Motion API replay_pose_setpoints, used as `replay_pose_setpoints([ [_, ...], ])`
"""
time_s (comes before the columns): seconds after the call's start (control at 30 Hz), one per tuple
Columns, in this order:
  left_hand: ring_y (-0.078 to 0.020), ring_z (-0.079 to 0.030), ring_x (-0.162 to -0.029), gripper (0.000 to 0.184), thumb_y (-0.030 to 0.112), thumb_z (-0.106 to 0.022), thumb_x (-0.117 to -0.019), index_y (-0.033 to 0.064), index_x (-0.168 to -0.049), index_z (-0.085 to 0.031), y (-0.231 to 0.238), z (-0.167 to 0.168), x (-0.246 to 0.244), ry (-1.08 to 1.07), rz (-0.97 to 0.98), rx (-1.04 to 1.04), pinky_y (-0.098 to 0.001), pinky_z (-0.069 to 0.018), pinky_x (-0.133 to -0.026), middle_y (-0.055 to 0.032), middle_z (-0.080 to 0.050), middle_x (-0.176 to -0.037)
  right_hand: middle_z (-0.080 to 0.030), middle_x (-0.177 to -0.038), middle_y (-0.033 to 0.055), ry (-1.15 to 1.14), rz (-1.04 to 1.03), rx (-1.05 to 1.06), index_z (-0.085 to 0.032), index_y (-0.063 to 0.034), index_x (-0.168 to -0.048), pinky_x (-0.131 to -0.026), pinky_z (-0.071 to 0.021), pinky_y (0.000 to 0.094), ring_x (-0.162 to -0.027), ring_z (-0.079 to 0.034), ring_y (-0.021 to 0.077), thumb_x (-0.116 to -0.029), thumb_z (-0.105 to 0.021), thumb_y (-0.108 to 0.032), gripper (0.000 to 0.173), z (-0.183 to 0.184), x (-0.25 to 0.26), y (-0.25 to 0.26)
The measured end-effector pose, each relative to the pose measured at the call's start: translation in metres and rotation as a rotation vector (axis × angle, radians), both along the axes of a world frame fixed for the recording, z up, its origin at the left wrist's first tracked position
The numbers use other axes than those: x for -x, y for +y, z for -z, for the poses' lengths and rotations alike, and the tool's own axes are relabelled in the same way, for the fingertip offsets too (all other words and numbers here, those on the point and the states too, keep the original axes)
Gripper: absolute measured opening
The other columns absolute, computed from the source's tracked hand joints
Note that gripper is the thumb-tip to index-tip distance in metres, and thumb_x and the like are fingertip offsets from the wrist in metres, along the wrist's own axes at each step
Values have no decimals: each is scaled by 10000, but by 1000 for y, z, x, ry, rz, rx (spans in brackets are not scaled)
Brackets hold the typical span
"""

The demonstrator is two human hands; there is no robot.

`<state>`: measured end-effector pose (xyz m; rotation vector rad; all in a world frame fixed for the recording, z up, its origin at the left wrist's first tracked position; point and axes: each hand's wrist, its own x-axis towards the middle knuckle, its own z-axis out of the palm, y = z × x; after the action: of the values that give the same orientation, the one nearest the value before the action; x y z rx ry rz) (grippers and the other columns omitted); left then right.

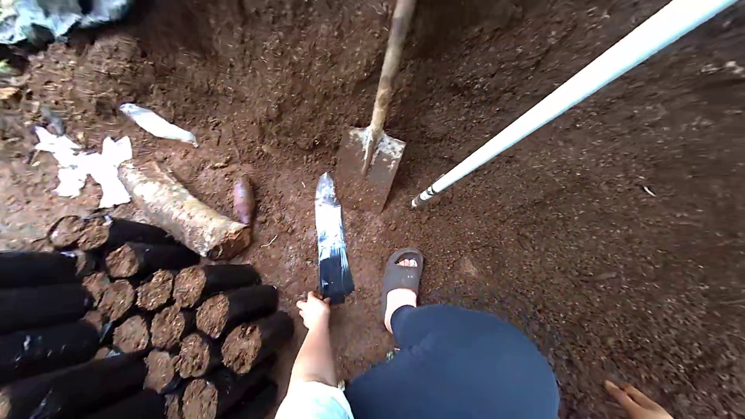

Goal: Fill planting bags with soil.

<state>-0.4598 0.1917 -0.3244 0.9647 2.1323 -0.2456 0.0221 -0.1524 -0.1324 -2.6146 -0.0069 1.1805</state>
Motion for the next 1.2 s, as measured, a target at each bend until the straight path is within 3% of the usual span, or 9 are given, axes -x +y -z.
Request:
replay_pose_setpoints([
  [0.1,-423,-568,-1318,459,275,-600,-1043,-9,-1397,-535,-8,0,16,-40,-150,-109,-577,-479,-1066,-281,-570,-1414,-586,-1349,245,-14,12,1,-422,1,-1487,-921,-539,450,-1082,-667,275,-1117,-402,-350,510,7,-2,-12],
  [0.17,-395,-593,-1279,467,241,-596,-1047,-56,-1397,-509,-13,-1,27,-108,-390,-241,-545,-471,-1071,-288,-595,-1368,-603,-1314,253,-28,-17,-7,-452,3,-1464,-916,-538,471,-1069,-670,293,-1117,-412,-349,496,7,-3,-6],
  [0.3,-208,-587,-880,328,120,-589,-1039,-56,-1308,-523,-17,-28,22,-508,-845,-471,-372,-530,-784,-188,-600,-1114,-639,-1266,266,-75,-171,-151,-545,23,-1377,-942,-531,554,-1074,-677,358,-1105,-442,-325,453,4,4,36],
  [0.47,-161,-706,-844,205,121,-718,-953,-49,-1060,-672,4,-118,-65,-847,-130,-520,-369,-600,-817,-114,-724,-920,-664,-1247,215,18,-426,-471,-582,24,-1336,-955,-555,467,-1077,-687,277,-1091,-448,-244,387,-12,56,160],
  [0.6,-111,-566,-645,259,228,-756,-922,26,-912,-596,29,-158,-175,-1088,297,-430,-333,-521,-675,-8,-570,-711,-673,-1237,174,306,-394,-584,-526,24,-1386,-911,-591,401,-1052,-706,227,-1098,-466,-296,435,-23,112,257],
  [0.7,-151,-614,-779,267,249,-647,-1024,-18,-1021,-625,41,-193,-247,-1240,374,-337,-353,-535,-774,-92,-630,-858,-659,-1184,181,420,-143,-731,-489,30,-1377,-832,-622,389,-970,-718,224,-1094,-496,-305,438,-31,125,290],
  [0.8,-149,-654,-837,375,330,-477,-1105,-7,-1182,-623,49,-210,-286,-1344,317,-151,-347,-567,-807,-107,-666,-957,-672,-1069,142,335,-57,-913,-544,34,-1215,-783,-640,369,-889,-726,195,-1081,-525,-177,250,-42,106,294],
  [1.0,-111,-670,-795,195,202,-575,-1063,12,-1095,-602,47,-210,-317,-1392,466,-41,-295,-572,-743,-46,-685,-899,-689,-1132,159,8,-227,-672,-632,-29,-1255,-805,-608,433,-932,-717,236,-1097,-475,-279,334,-55,60,269],
  [1.2,-113,-655,-878,305,263,-488,-1104,14,-1259,-575,44,-218,-320,-1272,491,-2,-301,-559,-763,-68,-659,-1033,-666,-1107,165,40,-138,-697,-574,8,-1269,-761,-621,399,-865,-720,218,-1112,-437,-239,323,-52,50,253],
])
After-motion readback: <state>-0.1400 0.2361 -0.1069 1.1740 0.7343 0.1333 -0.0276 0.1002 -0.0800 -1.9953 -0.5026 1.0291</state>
